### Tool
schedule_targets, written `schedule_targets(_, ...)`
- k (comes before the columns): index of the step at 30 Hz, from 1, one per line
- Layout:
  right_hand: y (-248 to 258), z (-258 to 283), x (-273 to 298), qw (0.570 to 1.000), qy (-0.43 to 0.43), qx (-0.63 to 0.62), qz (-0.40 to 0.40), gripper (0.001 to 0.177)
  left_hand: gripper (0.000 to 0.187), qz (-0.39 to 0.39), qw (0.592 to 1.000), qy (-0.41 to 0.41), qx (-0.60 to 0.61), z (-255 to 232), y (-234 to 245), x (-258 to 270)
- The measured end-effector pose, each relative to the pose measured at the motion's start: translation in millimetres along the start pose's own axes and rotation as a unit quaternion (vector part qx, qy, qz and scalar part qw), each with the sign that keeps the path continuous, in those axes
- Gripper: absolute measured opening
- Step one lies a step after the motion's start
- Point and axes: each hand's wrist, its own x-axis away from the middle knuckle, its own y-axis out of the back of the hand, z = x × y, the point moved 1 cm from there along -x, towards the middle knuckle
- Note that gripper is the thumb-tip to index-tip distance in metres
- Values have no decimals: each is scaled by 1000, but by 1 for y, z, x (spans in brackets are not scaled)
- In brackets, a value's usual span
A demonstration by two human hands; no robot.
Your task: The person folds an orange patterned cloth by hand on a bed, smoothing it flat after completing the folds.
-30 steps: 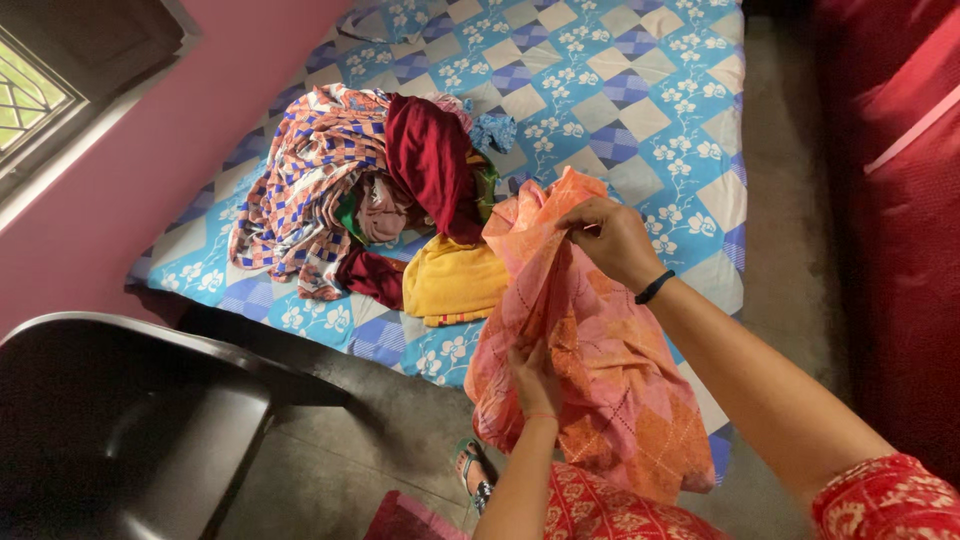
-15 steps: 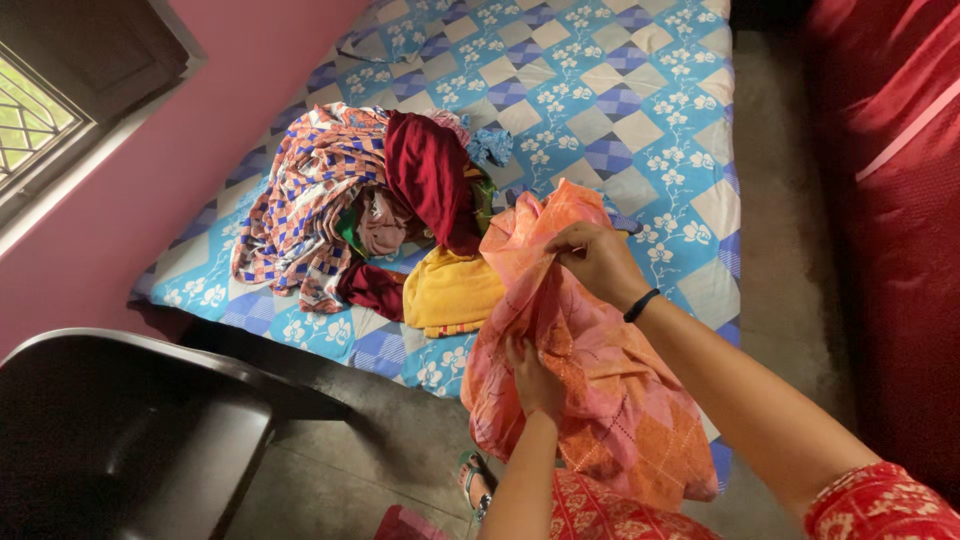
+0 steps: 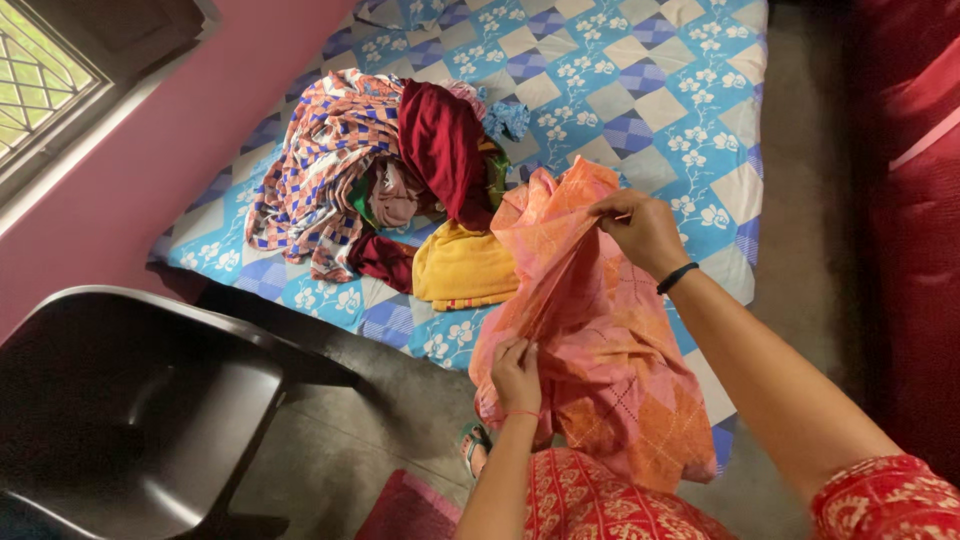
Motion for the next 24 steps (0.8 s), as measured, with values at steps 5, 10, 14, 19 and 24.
schedule_targets(5, 4, 5, 4, 999, 17, 31, -1, 22, 18, -9, 1000, 19, 16, -17, 16, 3)
schedule_targets(10, 6, 15, 12, 1000, 13, 9, 8, 20, 21, -6, 998, 51, 38, -25, 26, 3)
schedule_targets(14, 11, 18, 18, 999, 21, 27, 1, 23, 18, -14, 996, -58, -65, -35, 32, 3)
schedule_targets(19, 19, 19, 23, 999, 21, 24, -13, 24, 22, 23, 995, 79, 47, -37, 29, 1)
schedule_targets(24, 27, 22, 34, 999, 22, 25, -26, 24, 18, 123, 990, 59, 19, -26, 23, -4)
